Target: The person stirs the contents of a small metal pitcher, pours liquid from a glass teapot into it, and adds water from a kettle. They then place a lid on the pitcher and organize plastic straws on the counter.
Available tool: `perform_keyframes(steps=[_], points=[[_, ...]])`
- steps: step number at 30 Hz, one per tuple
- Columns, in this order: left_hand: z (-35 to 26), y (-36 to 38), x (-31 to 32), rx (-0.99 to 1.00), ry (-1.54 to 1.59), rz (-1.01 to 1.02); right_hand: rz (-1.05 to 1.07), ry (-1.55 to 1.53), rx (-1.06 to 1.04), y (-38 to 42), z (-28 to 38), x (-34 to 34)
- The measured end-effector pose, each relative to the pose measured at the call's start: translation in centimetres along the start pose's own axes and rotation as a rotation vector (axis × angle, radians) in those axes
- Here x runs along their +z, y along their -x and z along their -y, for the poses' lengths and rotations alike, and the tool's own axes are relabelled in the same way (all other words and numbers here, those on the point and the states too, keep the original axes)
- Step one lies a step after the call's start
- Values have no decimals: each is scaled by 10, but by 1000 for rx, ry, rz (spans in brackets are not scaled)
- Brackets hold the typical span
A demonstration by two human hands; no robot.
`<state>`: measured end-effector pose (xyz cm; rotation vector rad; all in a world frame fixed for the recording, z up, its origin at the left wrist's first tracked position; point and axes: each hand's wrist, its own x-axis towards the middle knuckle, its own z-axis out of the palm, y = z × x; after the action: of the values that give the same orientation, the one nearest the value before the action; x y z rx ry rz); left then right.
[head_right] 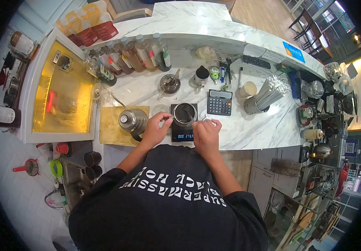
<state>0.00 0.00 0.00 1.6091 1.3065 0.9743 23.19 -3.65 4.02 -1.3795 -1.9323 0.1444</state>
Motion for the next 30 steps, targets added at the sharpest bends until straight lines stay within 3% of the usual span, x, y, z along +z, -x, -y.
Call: perform_keyframes(steps=[9,23,30], points=[[4,-4,-3,48,-42,-9,-25,14,27,-1,-1,-2],[-3,-1,4,45,-54,-40,83,-192,-145,-24,-5,5],[-4,1,6,34,-79,-52,118,-49,-210,-35,-16,-5]])
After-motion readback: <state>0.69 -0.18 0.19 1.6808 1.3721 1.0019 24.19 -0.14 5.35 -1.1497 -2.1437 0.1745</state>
